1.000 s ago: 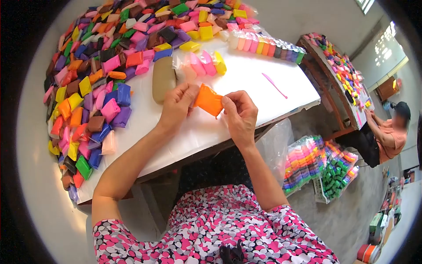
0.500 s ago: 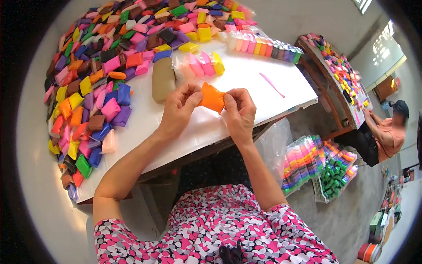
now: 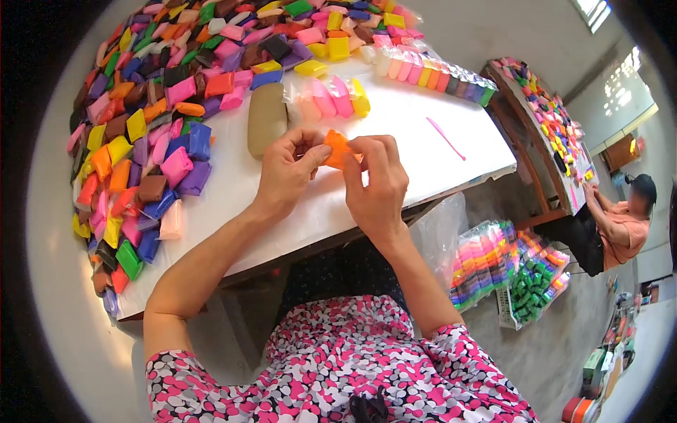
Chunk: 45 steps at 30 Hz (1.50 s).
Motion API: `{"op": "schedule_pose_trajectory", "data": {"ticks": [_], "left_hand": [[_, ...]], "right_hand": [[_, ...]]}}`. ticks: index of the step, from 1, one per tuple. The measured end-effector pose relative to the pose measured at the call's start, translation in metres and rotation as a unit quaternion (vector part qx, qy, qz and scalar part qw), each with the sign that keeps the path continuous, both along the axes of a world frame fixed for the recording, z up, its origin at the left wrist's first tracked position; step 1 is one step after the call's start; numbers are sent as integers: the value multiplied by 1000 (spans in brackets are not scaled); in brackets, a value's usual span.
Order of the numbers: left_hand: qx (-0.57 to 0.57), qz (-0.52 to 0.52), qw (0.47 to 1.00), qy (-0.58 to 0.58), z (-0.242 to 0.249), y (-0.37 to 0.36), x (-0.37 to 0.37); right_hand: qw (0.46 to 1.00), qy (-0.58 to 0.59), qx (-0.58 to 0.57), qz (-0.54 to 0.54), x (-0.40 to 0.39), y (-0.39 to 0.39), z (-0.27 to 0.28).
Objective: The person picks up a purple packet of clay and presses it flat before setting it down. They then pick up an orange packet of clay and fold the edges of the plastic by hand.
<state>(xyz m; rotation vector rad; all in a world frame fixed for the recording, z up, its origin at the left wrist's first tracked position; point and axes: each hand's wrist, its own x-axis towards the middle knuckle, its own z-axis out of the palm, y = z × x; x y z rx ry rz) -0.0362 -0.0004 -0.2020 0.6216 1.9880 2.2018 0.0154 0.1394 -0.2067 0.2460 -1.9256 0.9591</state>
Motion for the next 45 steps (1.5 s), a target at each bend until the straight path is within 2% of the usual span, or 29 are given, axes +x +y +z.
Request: {"op": "schedule_pose_trajectory", "data": {"ticks": [3,15,21,30,33,36,42,45], "left_hand": [[25,-5,999,-24,-4,-1,-3],[34,14,998,-42,-2,-1,0],[24,14,999,-35,2,0,4],[34,-11,998,-52,-4,0,0],[47,-16,996,-79,-4,0,-1],[60,-26,994,-88,-5,0,-1],[50,-29,995,-78,-5,1,-2],[35,-29,995,-85,-2,-1,-3]], "right_hand": [[994,-66,-45,76,-5,0,3],[971,-151,-148,110,-11,-3,4],[979,-136,-126,91,-10,-4,5],[995,-90,-23,37,-16,-5,-4],[967,-175,-150,105,-16,0,-5],[973,-156,-127,109,-11,-3,3],[992,-113,-44,47,-15,-5,-2],[990,-126,-38,56,-15,0,0]]}}
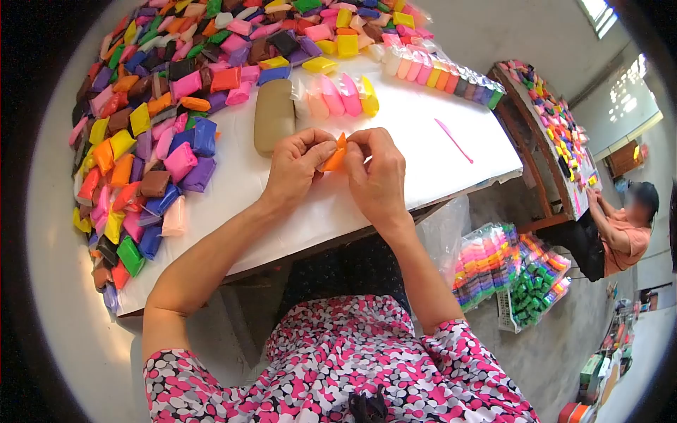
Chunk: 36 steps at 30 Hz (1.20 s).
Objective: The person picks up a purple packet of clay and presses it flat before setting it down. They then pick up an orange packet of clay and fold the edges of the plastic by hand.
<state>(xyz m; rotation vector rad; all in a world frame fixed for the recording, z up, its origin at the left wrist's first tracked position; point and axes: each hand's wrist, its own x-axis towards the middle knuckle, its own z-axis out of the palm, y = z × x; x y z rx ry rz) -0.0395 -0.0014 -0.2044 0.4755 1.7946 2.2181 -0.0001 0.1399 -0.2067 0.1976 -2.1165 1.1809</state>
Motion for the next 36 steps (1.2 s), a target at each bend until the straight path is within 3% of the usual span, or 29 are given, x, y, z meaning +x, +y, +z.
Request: {"op": "schedule_pose_trajectory", "data": {"ticks": [3,6,10,13,22,30,36], "left_hand": [[-16,-7,1000,10,1,-1,-1],[5,-6,1000,13,1,1,2],[-42,-8,999,13,9,-1,5],[-64,29,984,163,8,6,12],[-119,55,939,317,4,9,10],[-118,49,944,306,2,12,13],[-98,57,950,291,0,10,10]], "right_hand": [[998,60,13,13,-1,8,7],[995,18,19,92,-1,18,1],[979,-117,-110,127,8,17,3],[970,-116,-158,146,6,21,-2],[973,-33,-192,125,6,22,-9],[970,-27,-201,133,13,18,-4],[970,-97,-176,140,15,18,1]]}}
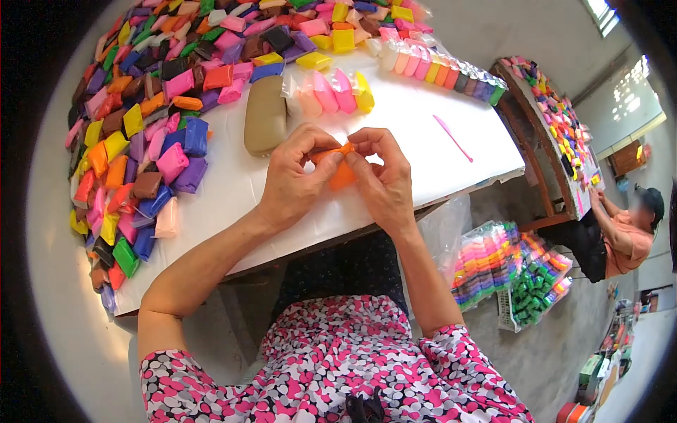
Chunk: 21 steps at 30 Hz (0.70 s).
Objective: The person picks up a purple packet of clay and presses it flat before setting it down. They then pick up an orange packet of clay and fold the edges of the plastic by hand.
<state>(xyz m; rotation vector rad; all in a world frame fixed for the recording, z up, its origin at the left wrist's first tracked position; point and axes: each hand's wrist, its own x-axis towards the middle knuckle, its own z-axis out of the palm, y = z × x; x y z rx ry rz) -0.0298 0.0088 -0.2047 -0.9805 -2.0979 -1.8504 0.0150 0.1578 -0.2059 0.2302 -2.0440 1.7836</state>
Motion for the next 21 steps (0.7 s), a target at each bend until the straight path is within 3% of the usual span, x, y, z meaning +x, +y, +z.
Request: {"op": "schedule_pose_trajectory", "data": {"ticks": [21], "left_hand": [[-39,31,999,-12,7,-3,3]], "right_hand": [[998,-17,53,-8,-3,-2,-3]]}}
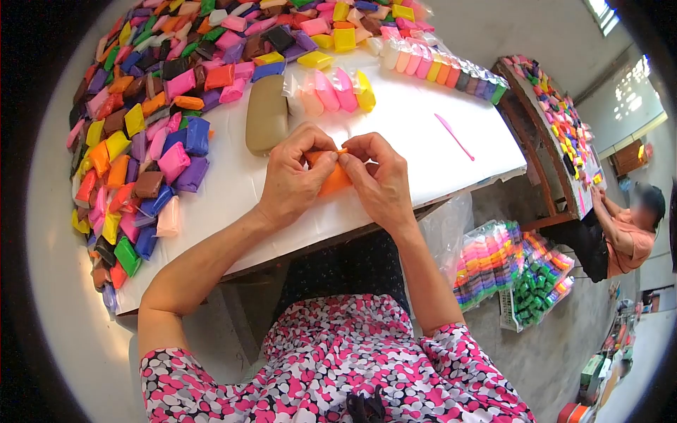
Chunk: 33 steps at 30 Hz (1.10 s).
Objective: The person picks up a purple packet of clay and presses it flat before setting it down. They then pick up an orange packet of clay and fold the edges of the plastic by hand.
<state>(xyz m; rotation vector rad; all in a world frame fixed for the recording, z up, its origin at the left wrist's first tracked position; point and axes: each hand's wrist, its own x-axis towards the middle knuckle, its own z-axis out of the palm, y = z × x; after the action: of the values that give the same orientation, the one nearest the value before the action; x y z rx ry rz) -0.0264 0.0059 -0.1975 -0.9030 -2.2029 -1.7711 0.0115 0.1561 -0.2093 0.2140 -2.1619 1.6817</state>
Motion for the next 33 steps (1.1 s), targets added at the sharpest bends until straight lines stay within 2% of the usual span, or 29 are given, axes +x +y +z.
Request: {"op": "schedule_pose_trajectory", "data": {"ticks": [33], "left_hand": [[-54,-16,998,5,-4,-1,-1]], "right_hand": [[998,4,-55,-11,-1,0,-9]]}}
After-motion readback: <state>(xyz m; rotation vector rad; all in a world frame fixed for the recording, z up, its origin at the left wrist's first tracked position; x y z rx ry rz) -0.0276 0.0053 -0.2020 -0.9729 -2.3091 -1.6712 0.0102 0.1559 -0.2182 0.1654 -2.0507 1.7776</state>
